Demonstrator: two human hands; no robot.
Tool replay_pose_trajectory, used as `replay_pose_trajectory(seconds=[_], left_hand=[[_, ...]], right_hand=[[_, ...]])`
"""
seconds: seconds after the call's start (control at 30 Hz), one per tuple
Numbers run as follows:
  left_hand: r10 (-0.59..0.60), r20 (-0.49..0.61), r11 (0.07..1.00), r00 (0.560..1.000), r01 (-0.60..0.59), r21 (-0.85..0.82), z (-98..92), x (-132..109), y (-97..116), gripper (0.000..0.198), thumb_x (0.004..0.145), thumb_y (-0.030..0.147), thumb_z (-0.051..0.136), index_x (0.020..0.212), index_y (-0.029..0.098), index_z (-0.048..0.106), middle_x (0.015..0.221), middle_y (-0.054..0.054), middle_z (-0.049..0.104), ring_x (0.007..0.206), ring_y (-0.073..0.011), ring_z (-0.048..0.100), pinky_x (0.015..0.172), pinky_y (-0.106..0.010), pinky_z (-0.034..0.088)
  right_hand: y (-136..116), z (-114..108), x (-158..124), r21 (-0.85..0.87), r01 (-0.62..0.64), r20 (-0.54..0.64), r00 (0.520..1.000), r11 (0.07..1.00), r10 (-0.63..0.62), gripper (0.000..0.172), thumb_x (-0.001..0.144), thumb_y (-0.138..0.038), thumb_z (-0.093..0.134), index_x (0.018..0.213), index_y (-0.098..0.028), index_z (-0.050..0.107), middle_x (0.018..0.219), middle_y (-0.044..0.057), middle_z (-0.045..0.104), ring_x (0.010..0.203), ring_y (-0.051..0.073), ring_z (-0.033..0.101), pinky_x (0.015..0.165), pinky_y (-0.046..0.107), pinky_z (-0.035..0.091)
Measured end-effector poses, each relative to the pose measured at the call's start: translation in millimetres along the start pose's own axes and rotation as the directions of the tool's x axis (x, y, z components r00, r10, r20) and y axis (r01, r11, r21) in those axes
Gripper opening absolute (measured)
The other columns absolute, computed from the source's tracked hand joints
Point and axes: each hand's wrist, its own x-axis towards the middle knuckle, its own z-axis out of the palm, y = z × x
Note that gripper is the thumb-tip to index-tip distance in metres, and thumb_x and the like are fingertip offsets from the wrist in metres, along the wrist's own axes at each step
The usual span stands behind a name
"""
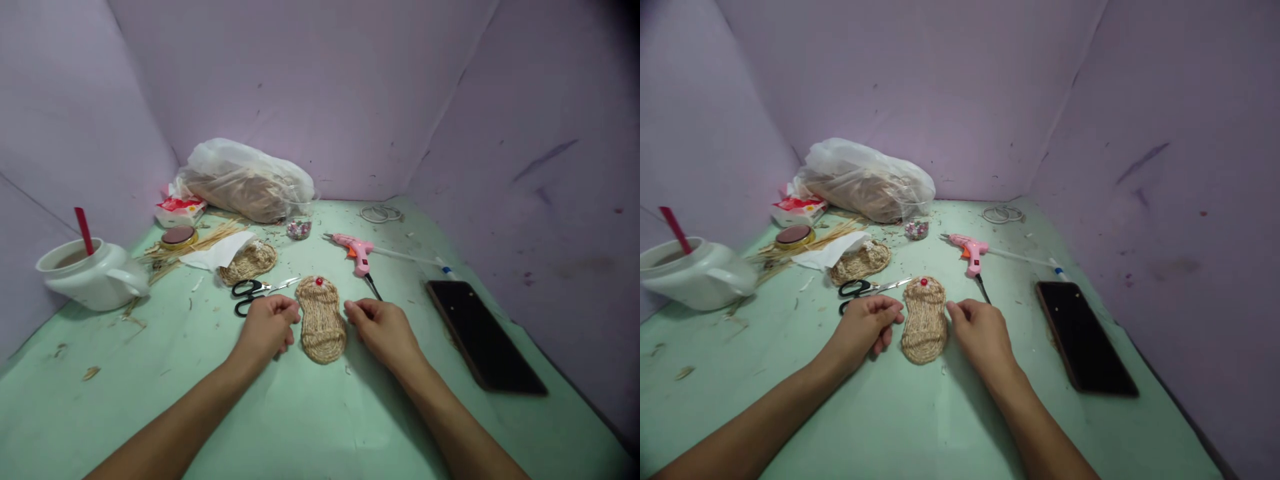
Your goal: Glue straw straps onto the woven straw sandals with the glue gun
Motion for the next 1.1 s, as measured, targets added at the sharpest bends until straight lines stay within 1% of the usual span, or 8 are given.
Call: replay_pose_trajectory(seconds=[0.13,0.23,0.33,0.43,0.5,0.67,0.83,1.1], left_hand=[[-0.018,0.025,1.000,1.000,0.018,-0.007,3.5,-1,0,0.017,0.064,0.020,0.058,0.080,0.014,0.058,0.040,0.005,0.052,0.027,-0.0076,0.041,0.028,-0.017,0.029],[0.002,0.029,0.998,1.000,-0.001,-0.056,4.0,-2,-1,0.016,0.063,0.019,0.058,0.078,0.013,0.057,0.042,0.005,0.053,0.031,-0.0071,0.043,0.031,-0.017,0.033],[0.041,0.016,0.993,0.999,-0.039,-0.108,3.3,-4,-1,0.014,0.064,0.022,0.058,0.075,0.014,0.055,0.039,0.006,0.050,0.030,-0.0055,0.039,0.031,-0.016,0.029],[0.089,-0.022,0.982,0.996,-0.091,-0.166,2.1,-6,1,0.016,0.065,0.027,0.058,0.074,0.015,0.053,0.037,0.009,0.046,0.030,-0.0040,0.034,0.030,-0.014,0.025],[0.107,-0.015,0.973,0.994,-0.108,-0.202,1.9,-8,2,0.021,0.063,0.030,0.061,0.076,0.016,0.053,0.039,0.009,0.046,0.032,-0.0042,0.036,0.030,-0.014,0.025],[0.092,0.056,0.971,0.994,-0.077,-0.225,4.2,-8,1,0.024,0.058,0.031,0.066,0.069,0.014,0.054,0.033,0.008,0.045,0.028,-0.0039,0.031,0.026,-0.014,0.020],[0.107,0.059,0.967,0.992,-0.090,-0.240,5.2,-5,-4,0.020,0.059,0.031,0.063,0.065,0.015,0.052,0.033,0.007,0.046,0.027,-0.0039,0.032,0.026,-0.013,0.023],[0.147,0.096,0.963,0.984,-0.120,-0.243,6.8,-7,-2,0.019,0.058,0.029,0.063,0.063,0.015,0.052,0.036,0.007,0.046,0.031,-0.0042,0.036,0.027,-0.013,0.025]], right_hand=[[-3,10,-1,0.113,-0.056,0.087,0.995,0.992,0.047,0.010,0.059,-0.030,0.068,0.060,-0.021,0.063,0.056,0.002,0.060,0.055,0.017,0.052,0.054,0.028,0.034],[-10,15,-6,0.273,-0.116,0.180,0.981,0.955,0.068,0.018,0.053,-0.026,0.071,0.064,-0.019,0.058,0.058,-0.001,0.057,0.054,0.014,0.051,0.053,0.026,0.036],[-16,16,-12,0.422,-0.180,0.256,0.964,0.889,0.074,0.027,0.054,-0.031,0.071,0.069,-0.018,0.053,0.057,-0.003,0.053,0.050,0.010,0.047,0.049,0.023,0.034],[-17,15,-15,0.529,-0.219,0.278,0.957,0.820,0.077,0.032,0.055,-0.033,0.073,0.074,-0.018,0.052,0.052,-0.007,0.048,0.046,0.007,0.042,0.046,0.021,0.030],[-17,16,-17,0.580,-0.240,0.293,0.953,0.779,0.075,0.035,0.055,-0.033,0.075,0.078,-0.017,0.053,0.055,-0.006,0.052,0.049,0.009,0.047,0.050,0.021,0.035],[-19,19,-20,0.625,-0.308,0.380,0.923,0.717,0.065,0.041,0.053,-0.029,0.078,0.086,-0.015,0.059,0.068,0.003,0.065,0.061,0.015,0.059,0.063,0.028,0.044],[-22,19,-22,0.627,-0.337,0.425,0.904,0.702,0.054,0.043,0.055,-0.026,0.077,0.093,-0.015,0.060,0.069,0.003,0.068,0.060,0.015,0.061,0.059,0.027,0.045],[-14,23,-21,0.655,-0.251,0.353,0.936,0.713,0.005,0.037,0.054,-0.026,0.078,0.087,-0.015,0.066,0.064,0.001,0.068,0.054,0.012,0.059,0.059,0.024,0.044]])
